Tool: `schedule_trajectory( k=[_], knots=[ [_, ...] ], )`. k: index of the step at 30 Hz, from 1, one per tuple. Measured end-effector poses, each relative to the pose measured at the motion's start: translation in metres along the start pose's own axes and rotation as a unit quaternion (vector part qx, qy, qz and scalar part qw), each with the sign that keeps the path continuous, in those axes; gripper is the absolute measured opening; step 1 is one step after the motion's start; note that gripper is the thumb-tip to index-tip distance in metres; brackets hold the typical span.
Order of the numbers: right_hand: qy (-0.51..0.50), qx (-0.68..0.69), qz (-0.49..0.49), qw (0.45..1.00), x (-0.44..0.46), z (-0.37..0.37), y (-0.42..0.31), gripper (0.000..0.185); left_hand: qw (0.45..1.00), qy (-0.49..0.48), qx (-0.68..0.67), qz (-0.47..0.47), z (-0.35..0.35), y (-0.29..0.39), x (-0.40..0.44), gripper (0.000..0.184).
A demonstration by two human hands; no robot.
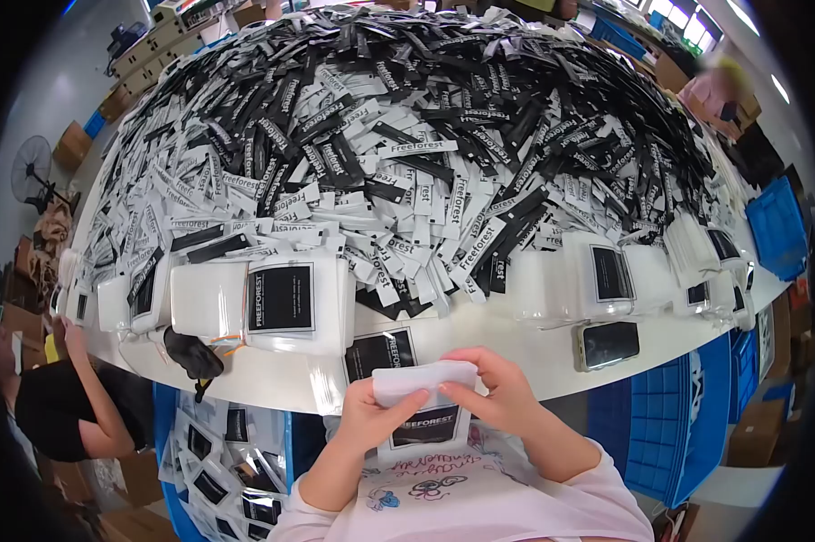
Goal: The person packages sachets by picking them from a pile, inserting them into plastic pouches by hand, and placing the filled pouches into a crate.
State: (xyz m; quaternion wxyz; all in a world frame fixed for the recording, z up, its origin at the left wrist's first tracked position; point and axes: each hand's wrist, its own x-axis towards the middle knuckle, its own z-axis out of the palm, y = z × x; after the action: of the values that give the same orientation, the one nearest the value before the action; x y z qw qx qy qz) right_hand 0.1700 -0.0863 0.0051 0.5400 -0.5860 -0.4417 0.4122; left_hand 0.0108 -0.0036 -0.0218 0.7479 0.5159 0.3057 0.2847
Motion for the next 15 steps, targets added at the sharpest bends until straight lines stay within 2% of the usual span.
schedule_trajectory(
  k=[2, 5, 8, 9, 10, 11, 12, 13, 14, 15],
  knots=[
    [-0.025, -0.022, -0.019, 0.999, 0.001, -0.001, 0.003, 0.026, 0.999, 0.011, 0.017, 0.036, 0.002, 0.004, -0.003, 0.011],
    [-0.023, -0.050, -0.011, 0.998, 0.003, 0.006, -0.002, 0.023, 0.989, 0.005, 0.125, 0.073, -0.011, 0.005, -0.007, 0.012],
    [-0.072, -0.033, 0.067, 0.995, 0.009, 0.011, -0.018, 0.023, 0.992, -0.011, 0.089, 0.086, -0.024, 0.008, -0.016, 0.016],
    [-0.132, -0.070, 0.025, 0.988, 0.015, 0.007, -0.018, 0.023, 0.992, -0.019, 0.080, 0.098, -0.033, 0.009, -0.021, 0.017],
    [-0.192, -0.106, -0.017, 0.976, 0.024, 0.001, -0.014, 0.023, 0.971, -0.060, 0.170, 0.156, -0.046, 0.014, -0.025, 0.021],
    [-0.250, -0.142, -0.058, 0.956, 0.033, -0.005, -0.009, 0.024, 0.968, -0.029, 0.184, 0.168, -0.063, 0.019, -0.035, 0.022],
    [-0.187, -0.174, -0.078, 0.964, 0.042, -0.012, 0.006, 0.021, 0.963, 0.003, 0.198, 0.180, -0.081, 0.025, -0.050, 0.023],
    [-0.109, -0.287, -0.148, 0.940, 0.060, -0.028, 0.026, 0.021, 0.962, 0.069, 0.195, 0.178, -0.096, 0.034, -0.066, 0.024],
    [-0.029, -0.393, -0.216, 0.894, 0.082, -0.049, 0.045, 0.022, 0.938, 0.131, 0.278, 0.160, -0.121, 0.039, -0.089, 0.022],
    [0.007, -0.458, -0.266, 0.848, 0.103, -0.069, 0.059, 0.024, 0.923, 0.148, 0.347, 0.074, -0.138, 0.054, -0.106, 0.021]
  ],
)
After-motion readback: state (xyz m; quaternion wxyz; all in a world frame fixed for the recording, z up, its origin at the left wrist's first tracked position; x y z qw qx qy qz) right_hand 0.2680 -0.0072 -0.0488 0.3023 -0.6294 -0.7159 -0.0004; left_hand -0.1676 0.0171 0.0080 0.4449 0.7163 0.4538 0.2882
